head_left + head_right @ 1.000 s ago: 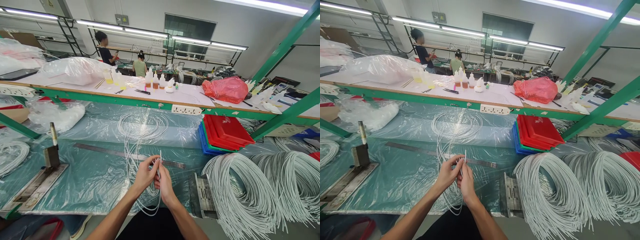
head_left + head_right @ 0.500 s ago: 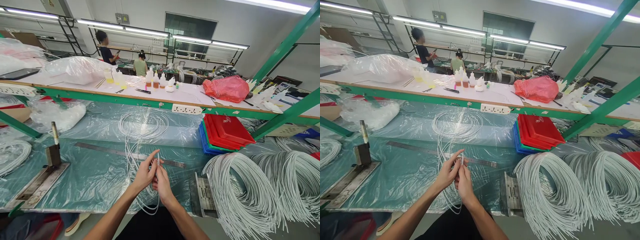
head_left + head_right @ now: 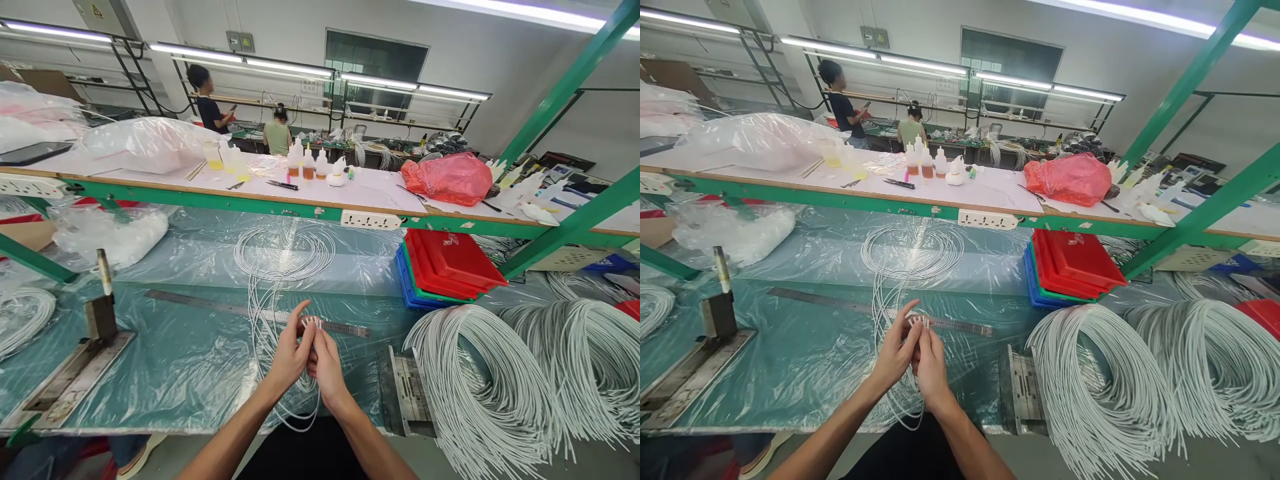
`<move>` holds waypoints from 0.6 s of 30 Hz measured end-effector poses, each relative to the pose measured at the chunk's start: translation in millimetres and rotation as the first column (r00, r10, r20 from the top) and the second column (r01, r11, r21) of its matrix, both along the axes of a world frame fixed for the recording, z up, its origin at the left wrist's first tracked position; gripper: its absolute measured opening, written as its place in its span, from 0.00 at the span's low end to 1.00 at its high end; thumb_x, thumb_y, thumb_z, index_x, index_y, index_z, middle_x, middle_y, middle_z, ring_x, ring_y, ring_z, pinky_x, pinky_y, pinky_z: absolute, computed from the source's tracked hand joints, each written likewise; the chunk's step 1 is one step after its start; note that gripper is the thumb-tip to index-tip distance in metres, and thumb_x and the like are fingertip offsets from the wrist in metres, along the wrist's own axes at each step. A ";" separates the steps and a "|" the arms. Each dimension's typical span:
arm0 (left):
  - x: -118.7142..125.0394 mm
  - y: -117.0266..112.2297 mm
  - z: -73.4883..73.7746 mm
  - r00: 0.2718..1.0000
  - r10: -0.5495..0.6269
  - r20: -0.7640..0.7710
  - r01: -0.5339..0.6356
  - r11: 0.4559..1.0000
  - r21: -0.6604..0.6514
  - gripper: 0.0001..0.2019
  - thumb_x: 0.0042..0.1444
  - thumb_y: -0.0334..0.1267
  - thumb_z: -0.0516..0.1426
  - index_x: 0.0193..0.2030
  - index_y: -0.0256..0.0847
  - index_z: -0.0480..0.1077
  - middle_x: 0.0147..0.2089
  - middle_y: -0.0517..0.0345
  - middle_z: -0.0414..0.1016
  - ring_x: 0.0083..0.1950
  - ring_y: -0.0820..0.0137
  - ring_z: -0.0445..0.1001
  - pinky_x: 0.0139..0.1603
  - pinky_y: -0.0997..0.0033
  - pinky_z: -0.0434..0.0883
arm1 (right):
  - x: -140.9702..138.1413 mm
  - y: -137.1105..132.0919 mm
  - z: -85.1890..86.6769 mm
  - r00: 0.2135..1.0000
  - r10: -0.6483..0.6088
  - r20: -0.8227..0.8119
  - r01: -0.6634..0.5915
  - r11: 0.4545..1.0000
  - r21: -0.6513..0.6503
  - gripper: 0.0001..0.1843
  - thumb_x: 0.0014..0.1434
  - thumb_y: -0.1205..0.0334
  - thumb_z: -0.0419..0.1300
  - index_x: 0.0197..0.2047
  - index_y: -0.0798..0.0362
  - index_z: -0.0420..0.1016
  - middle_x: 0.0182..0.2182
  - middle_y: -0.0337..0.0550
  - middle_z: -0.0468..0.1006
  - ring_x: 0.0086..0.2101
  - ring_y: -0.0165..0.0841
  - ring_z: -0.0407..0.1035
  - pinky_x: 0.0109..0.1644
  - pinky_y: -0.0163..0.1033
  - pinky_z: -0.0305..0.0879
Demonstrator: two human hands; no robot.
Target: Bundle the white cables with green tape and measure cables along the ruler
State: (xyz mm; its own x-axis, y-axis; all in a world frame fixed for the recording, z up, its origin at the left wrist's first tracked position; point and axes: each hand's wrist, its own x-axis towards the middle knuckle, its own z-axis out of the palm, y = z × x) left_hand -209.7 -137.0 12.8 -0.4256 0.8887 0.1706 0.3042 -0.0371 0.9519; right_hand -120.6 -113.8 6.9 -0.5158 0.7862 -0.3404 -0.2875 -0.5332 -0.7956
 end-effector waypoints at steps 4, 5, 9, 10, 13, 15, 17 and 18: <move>3.1 -2.3 -1.9 0.999 0.021 -0.049 -0.023 0.999 -0.040 0.23 0.65 0.48 0.51 0.62 0.37 0.66 0.34 0.57 0.75 0.34 0.70 0.73 0.40 0.71 0.71 | 0.6 2.0 -5.5 0.998 -0.053 0.027 0.054 0.998 -0.042 0.41 0.42 0.26 0.67 0.46 0.53 0.75 0.23 0.36 0.67 0.22 0.28 0.59 0.23 0.31 0.53; 2.6 -2.2 -1.7 0.998 0.013 -0.065 -0.017 0.998 -0.054 0.23 0.66 0.48 0.50 0.62 0.37 0.67 0.36 0.56 0.75 0.36 0.69 0.73 0.42 0.70 0.71 | 0.7 2.2 -7.3 0.998 -0.061 0.029 0.062 0.997 -0.049 0.40 0.42 0.27 0.67 0.45 0.53 0.75 0.24 0.36 0.67 0.23 0.29 0.60 0.24 0.31 0.54; -2.0 -0.1 -0.7 0.997 -0.054 -0.057 0.048 0.995 -0.088 0.24 0.66 0.50 0.49 0.62 0.38 0.67 0.42 0.53 0.76 0.42 0.67 0.74 0.50 0.66 0.70 | -0.8 3.4 -10.8 0.999 -0.045 0.020 0.046 0.998 -0.052 0.37 0.43 0.28 0.67 0.40 0.53 0.74 0.18 0.30 0.59 0.17 0.25 0.51 0.20 0.30 0.44; -2.6 0.1 -1.2 0.997 -0.081 -0.013 0.079 0.992 -0.094 0.25 0.66 0.50 0.49 0.64 0.39 0.65 0.42 0.53 0.76 0.42 0.67 0.74 0.51 0.66 0.70 | -1.5 5.0 -10.1 0.998 -0.055 0.022 0.056 0.997 -0.055 0.36 0.43 0.27 0.67 0.39 0.53 0.73 0.18 0.30 0.59 0.17 0.24 0.49 0.19 0.30 0.42; 0.9 -0.8 -5.7 0.965 -0.182 0.187 0.200 0.976 -0.082 0.31 0.64 0.54 0.51 0.70 0.41 0.55 0.48 0.51 0.74 0.48 0.66 0.73 0.53 0.66 0.70 | -2.1 16.8 -3.0 0.991 -0.129 -0.045 0.127 0.991 -0.037 0.32 0.43 0.30 0.68 0.30 0.52 0.68 0.18 0.31 0.59 0.17 0.24 0.48 0.18 0.30 0.42; 7.4 -2.5 -10.6 0.919 -0.302 0.252 0.330 0.941 -0.075 0.32 0.61 0.55 0.55 0.67 0.41 0.59 0.51 0.50 0.73 0.51 0.65 0.72 0.52 0.68 0.70 | 1.3 31.8 6.3 0.978 -0.142 -0.152 0.135 0.989 -0.051 0.33 0.45 0.33 0.69 0.23 0.51 0.58 0.16 0.28 0.54 0.16 0.23 0.43 0.17 0.30 0.39; 14.1 -3.6 -16.4 0.863 -0.455 0.220 0.492 0.857 -0.155 0.24 0.58 0.54 0.58 0.55 0.39 0.69 0.43 0.54 0.75 0.42 0.67 0.72 0.43 0.71 0.70 | 9.8 50.8 19.1 0.969 -0.122 -0.215 0.101 0.989 -0.104 0.35 0.45 0.39 0.71 0.21 0.50 0.50 0.14 0.25 0.48 0.15 0.22 0.37 0.16 0.31 0.34; 16.1 -3.4 -19.7 0.839 -0.516 0.176 0.544 0.807 -0.231 0.20 0.58 0.52 0.57 0.47 0.38 0.72 0.36 0.58 0.74 0.35 0.70 0.70 0.37 0.73 0.68 | 16.3 60.7 27.2 0.969 -0.109 -0.220 0.079 0.987 -0.140 0.35 0.44 0.42 0.72 0.21 0.49 0.48 0.13 0.24 0.46 0.15 0.21 0.35 0.16 0.31 0.32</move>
